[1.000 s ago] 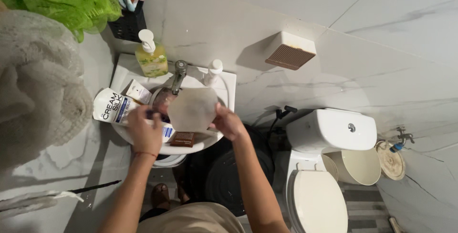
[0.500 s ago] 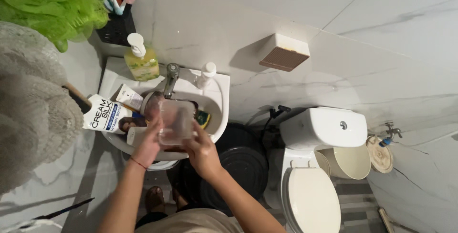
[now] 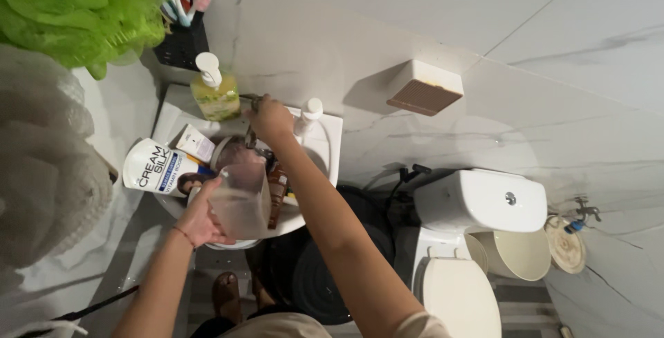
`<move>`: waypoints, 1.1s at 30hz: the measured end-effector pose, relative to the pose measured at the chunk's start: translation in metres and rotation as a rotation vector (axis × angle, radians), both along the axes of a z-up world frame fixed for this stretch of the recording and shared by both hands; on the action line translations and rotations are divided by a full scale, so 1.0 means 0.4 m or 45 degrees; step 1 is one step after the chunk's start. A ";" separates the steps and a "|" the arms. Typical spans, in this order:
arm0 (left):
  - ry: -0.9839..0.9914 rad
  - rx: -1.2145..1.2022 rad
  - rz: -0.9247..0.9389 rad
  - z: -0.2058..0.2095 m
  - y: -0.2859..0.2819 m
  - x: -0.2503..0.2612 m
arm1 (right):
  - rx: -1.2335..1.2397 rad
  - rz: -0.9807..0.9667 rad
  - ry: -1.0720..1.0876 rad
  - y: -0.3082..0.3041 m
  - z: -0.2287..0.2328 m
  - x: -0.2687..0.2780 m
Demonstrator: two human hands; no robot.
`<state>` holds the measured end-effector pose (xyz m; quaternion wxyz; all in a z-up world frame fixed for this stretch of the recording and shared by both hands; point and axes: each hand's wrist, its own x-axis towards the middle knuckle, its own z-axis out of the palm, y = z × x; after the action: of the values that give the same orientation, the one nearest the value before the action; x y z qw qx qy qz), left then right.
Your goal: The person uses a handheld bidet sprayer to rinse the inside of the toilet bowl, the seat, and the tank. They then move to the sink area, pick up several toiletry bottles from a corner shelf, and place them on a wall-mounted holder.
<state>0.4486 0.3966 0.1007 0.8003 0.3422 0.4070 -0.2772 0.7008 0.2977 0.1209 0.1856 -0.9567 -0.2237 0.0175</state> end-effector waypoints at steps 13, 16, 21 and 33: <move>0.101 -0.322 0.224 -0.008 -0.044 0.164 | 0.055 0.749 -0.221 -0.026 0.003 0.098; 0.264 -0.220 0.304 -0.033 -0.047 0.163 | 0.324 0.769 -0.075 -0.039 0.018 0.055; 0.146 -0.326 0.302 -0.150 -0.034 0.252 | -0.506 0.319 0.059 -0.087 -0.001 -0.014; -0.776 2.101 -0.798 -0.339 0.023 0.426 | -0.409 0.098 0.229 -0.112 0.020 -0.142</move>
<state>0.6189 0.4058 -0.0347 0.2651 0.9545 0.1367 -0.0019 0.6442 0.2527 0.1289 0.0488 -0.9593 -0.2370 0.1456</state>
